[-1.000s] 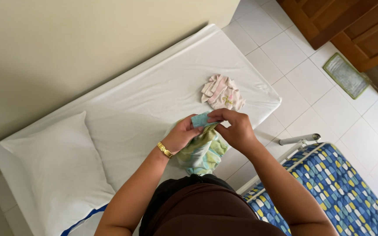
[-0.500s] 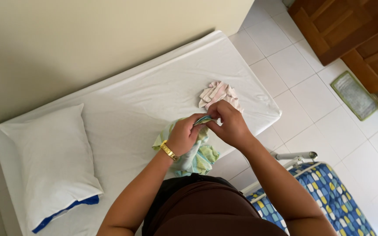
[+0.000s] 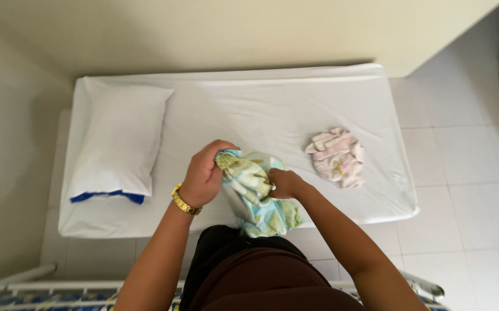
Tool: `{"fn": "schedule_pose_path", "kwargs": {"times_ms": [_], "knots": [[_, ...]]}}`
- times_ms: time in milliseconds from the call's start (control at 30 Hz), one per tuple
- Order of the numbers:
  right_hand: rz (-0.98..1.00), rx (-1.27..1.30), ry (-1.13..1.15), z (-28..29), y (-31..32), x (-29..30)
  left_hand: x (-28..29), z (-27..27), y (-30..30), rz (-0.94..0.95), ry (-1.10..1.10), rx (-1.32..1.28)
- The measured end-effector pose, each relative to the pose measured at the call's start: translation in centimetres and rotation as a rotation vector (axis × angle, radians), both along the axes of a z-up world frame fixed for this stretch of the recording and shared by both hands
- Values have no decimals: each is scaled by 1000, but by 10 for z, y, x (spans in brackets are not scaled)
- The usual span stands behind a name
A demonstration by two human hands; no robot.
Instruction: The person folds a patterned towel on a white-sheeted bed, then moves to a patterned mattress to fold the towel again. The person then folds a white pillowcase and places it on the bed.
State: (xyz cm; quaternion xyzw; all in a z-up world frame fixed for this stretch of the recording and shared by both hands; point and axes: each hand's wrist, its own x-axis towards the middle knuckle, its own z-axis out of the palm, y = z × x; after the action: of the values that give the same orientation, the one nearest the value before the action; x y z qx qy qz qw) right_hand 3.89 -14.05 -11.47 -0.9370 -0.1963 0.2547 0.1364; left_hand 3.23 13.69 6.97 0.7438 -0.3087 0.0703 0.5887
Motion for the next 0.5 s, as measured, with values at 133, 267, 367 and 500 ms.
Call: {"fn": "schedule_pose_path", "kwargs": {"times_ms": [133, 267, 367, 500], "knots": [[45, -167, 98, -60, 0, 2, -8, -6, 32, 133, 148, -126], [-36, -330, 187, -95, -41, 0, 1, -29, 77, 382, 282, -621], [-104, -425, 254, -106, -79, -12, 3, -22, 100, 504, 281, -900], [-308, -510, 354, -78, -90, -46, 10, -12, 130, 425, 233, -945]]}}
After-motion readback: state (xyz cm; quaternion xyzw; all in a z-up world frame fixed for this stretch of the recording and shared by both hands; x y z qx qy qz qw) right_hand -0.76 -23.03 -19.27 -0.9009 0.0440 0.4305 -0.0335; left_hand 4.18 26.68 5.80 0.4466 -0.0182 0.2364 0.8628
